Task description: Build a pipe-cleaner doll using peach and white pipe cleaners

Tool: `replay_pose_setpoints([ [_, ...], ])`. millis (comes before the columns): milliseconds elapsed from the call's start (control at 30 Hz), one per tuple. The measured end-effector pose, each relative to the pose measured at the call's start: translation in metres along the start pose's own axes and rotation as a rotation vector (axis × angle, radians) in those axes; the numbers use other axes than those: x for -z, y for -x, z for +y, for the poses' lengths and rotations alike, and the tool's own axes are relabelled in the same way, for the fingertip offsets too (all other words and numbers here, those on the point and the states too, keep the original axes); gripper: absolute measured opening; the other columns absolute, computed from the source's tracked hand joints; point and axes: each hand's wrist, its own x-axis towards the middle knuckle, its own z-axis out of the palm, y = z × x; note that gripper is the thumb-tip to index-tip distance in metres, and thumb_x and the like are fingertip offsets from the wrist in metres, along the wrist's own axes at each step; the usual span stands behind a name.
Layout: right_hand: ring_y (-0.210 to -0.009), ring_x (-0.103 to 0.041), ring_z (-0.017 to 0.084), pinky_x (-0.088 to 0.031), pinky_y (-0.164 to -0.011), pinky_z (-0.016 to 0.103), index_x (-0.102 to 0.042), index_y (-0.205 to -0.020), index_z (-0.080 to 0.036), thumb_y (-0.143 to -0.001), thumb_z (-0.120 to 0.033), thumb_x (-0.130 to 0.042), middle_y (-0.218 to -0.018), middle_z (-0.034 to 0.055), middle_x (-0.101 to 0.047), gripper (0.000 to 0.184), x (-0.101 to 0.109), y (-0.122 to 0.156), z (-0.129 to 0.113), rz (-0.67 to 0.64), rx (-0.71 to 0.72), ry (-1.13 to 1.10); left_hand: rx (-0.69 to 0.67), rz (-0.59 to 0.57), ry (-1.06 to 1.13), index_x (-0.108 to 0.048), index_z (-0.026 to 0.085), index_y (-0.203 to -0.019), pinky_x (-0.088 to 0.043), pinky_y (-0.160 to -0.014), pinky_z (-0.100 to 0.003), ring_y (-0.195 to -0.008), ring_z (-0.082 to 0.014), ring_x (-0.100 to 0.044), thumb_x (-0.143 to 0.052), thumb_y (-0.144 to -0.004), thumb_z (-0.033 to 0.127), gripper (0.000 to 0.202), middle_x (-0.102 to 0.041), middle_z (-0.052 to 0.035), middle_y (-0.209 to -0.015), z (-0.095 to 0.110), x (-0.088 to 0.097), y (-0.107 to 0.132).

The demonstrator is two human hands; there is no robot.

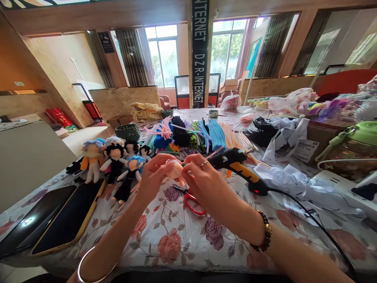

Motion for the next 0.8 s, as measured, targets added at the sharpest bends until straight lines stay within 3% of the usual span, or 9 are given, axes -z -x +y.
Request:
replay_pose_setpoints([
  [167,-0.082,-0.061,0.014,-0.052,-0.072,0.027,-0.057,-0.082,-0.019,-0.093,-0.022,-0.044,-0.097,0.0080,-0.062,0.017,0.0042,-0.0021,0.0021,0.013,-0.154,-0.100,0.047,-0.008,0.024,-0.062,0.018,-0.086,-0.054,-0.054,-0.024,-0.059,-0.0121,-0.060,-0.068,-0.074,0.034,0.020,-0.064,0.0003,-0.073,-0.0006,0.0012,-0.0011],
  [367,-0.071,-0.066,0.016,-0.054,-0.062,0.027,-0.061,-0.091,-0.020,-0.084,-0.044,-0.058,-0.084,0.0034,-0.068,0.025,0.0057,-0.0044,0.0030,-0.132,-0.431,-0.306,0.066,-0.019,0.047,-0.063,0.018,-0.084,-0.052,-0.050,-0.023,-0.055,-0.0115,-0.060,-0.069,-0.073,0.033,0.020,-0.065,0.0007,-0.070,0.0040,-0.0028,0.0002],
  [600,-0.074,-0.068,0.016,-0.057,-0.068,0.027,-0.061,-0.079,-0.018,-0.077,-0.045,-0.065,-0.079,0.0028,-0.069,0.027,0.0064,-0.0071,0.0059,-0.181,-0.520,-0.614,0.107,-0.068,0.056,-0.063,0.016,-0.084,-0.052,-0.051,-0.025,-0.053,-0.0120,-0.060,-0.069,-0.073,0.035,0.023,-0.065,0.0002,-0.069,0.0056,-0.0064,0.0024],
  [800,-0.066,-0.068,0.015,-0.059,-0.066,0.026,-0.063,-0.080,-0.019,-0.072,-0.037,-0.070,-0.075,0.0015,-0.070,0.022,0.0062,-0.0061,0.0030,-0.094,-0.524,-0.555,0.093,-0.053,0.046,-0.065,0.016,-0.079,-0.046,-0.051,-0.018,-0.057,-0.0085,-0.058,-0.068,-0.075,0.032,0.017,-0.064,0.0009,-0.071,0.0036,-0.0066,0.0031],
])
